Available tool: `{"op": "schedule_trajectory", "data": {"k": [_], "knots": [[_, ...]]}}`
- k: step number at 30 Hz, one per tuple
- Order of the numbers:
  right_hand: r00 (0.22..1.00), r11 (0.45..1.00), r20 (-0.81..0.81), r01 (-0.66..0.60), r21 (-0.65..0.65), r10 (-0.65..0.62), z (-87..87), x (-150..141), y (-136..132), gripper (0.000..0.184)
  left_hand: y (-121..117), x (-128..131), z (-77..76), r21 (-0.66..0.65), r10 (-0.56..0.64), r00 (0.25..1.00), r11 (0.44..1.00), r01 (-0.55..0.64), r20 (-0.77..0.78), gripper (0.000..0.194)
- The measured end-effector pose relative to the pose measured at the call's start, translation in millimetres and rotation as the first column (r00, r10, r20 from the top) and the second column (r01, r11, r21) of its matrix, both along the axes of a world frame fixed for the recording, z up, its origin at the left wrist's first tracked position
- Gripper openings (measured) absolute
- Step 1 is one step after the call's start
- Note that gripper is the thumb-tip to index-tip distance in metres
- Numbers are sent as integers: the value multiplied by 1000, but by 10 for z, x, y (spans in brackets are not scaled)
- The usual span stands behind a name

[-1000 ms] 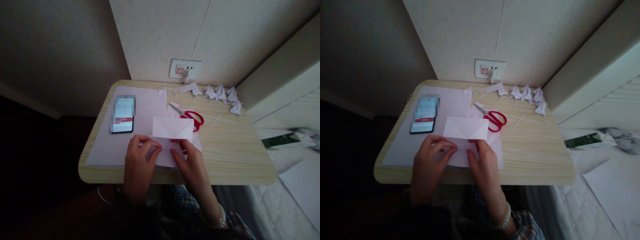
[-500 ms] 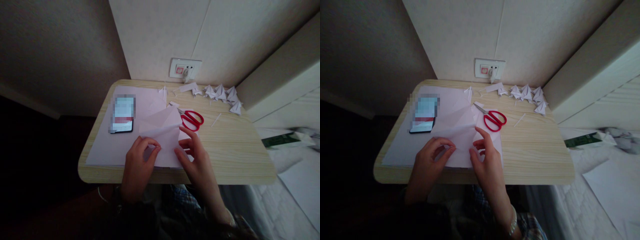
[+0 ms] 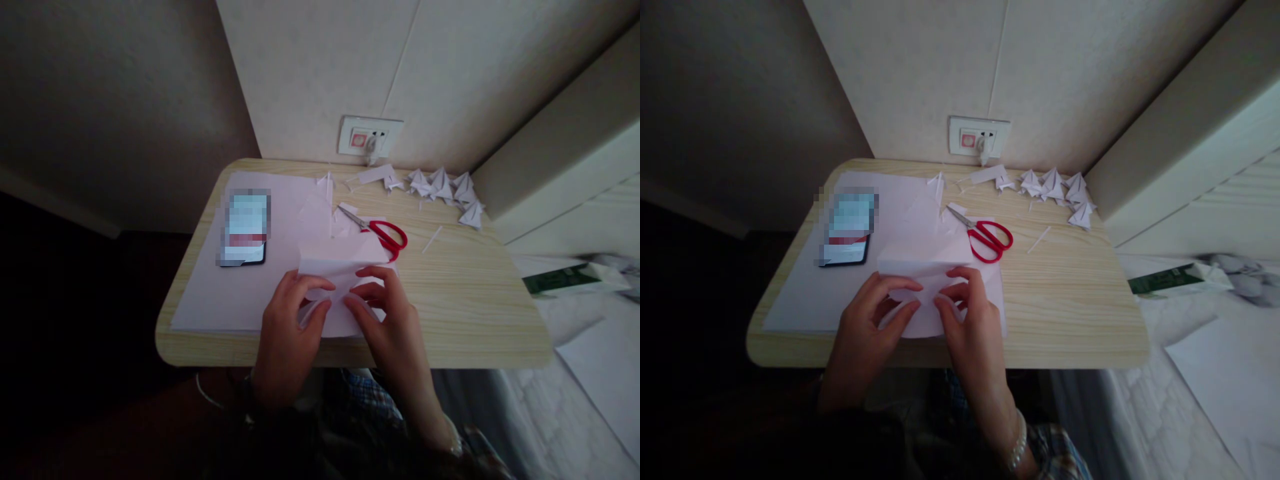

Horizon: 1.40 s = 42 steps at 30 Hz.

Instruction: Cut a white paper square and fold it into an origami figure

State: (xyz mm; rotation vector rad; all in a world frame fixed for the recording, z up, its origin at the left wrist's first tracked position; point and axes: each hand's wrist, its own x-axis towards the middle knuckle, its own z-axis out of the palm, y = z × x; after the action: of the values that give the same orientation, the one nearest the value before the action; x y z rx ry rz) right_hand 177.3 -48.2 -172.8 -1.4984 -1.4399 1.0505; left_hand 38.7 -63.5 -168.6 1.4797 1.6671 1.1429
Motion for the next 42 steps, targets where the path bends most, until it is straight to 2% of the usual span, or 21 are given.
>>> {"op": "schedule_trajectory", "data": {"k": [5,8,12,17,22,27,29,31,35,39,42], "knots": [[994,996,-53,92,21,-91,-14,-47,-13,26,-9,7,-5,-11,18,1000,1000,-18,-6,28],[991,994,-88,101,37,-97,12,-81,-27,22,-20,12,-10,-23,67,998,997,-67,-14,38],[993,998,-117,38,52,-32,55,-98,-55,17,-28,12,-21,-28,118,993,993,-118,-1,58],[990,998,-130,-54,45,59,59,-78,-66,23,-1,4,-6,69,196,980,978,-195,-16,75],[972,989,-183,-146,28,148,59,-31,-49,31,7,-19,26,58,289,957,956,-289,7,83],[942,969,-226,-243,51,248,-7,35,-1,41,73,-8,-18,-4,321,932,946,-325,171,84],[942,968,-222,-239,78,251,-38,82,71,42,182,17,-25,-11,286,930,957,-291,232,82],[954,975,-209,-194,103,212,-31,133,196,36,348,39,7,6,217,935,974,-228,280,78],[972,980,-188,-110,167,141,122,185,565,25,771,35,173,49,107,920,990,-135,377,79],[977,962,-188,-46,270,100,277,133,973,17,1173,-13,304,52,68,872,993,-106,485,87],[981,960,-176,-27,277,79,285,69,1229,18,1412,-62,309,30,43,813,997,-74,580,90]]}}
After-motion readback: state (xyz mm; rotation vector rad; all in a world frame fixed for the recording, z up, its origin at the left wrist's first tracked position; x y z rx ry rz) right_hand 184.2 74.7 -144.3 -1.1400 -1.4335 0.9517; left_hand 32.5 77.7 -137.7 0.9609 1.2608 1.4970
